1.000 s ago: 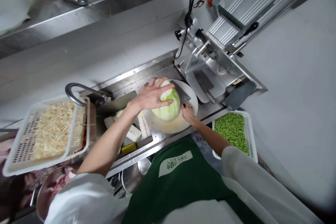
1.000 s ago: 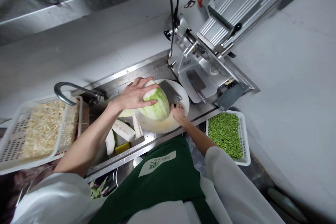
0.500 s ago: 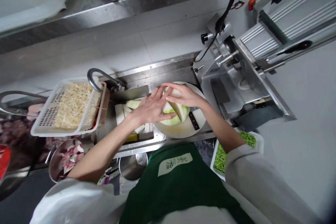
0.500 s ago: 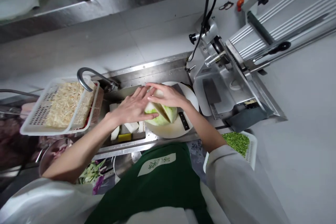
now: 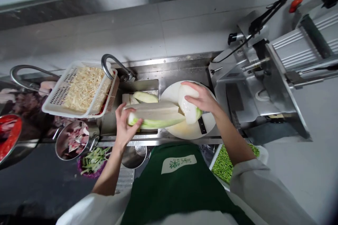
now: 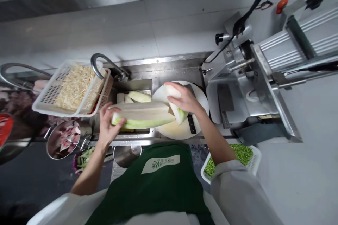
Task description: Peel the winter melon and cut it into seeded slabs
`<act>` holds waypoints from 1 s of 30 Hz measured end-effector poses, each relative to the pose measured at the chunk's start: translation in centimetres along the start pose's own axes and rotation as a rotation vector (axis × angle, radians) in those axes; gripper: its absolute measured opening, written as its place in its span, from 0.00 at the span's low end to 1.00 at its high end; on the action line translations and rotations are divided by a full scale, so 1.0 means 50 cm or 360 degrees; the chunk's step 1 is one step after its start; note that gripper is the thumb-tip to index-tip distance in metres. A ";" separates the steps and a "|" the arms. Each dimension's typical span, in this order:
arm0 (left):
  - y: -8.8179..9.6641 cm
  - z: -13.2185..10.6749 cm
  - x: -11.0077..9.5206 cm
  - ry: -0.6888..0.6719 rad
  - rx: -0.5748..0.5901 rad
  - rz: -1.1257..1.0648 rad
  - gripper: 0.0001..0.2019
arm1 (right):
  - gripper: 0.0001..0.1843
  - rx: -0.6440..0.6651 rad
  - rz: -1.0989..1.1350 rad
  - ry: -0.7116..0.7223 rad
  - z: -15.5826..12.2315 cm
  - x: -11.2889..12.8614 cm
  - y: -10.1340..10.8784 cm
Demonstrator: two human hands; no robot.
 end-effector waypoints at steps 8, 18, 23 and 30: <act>-0.260 -0.179 0.329 0.1573 -0.0645 -0.1391 0.20 | 0.32 -0.0095 -0.0030 -0.0147 -0.005 -0.013 0.000; -0.345 -0.242 0.338 0.1440 0.0358 -0.1849 0.28 | 0.29 -0.0116 -0.0122 -0.0237 -0.011 -0.025 0.009; -0.359 -0.244 0.348 0.1770 0.0672 -0.2447 0.21 | 0.29 -0.0142 -0.0102 -0.0241 -0.014 -0.034 0.007; -0.314 -0.159 0.419 0.1715 -0.0078 -0.2870 0.19 | 0.30 -0.0135 -0.0125 -0.0229 -0.013 -0.036 0.010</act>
Point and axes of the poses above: each hand's wrist, its own z-axis towards the middle knuckle, its own y-axis out of the back of the hand, x = y × z, the point moved 5 cm from there along z, towards the middle knuckle, and after that the axes turned 14 degrees about x, right-handed, at the moved point
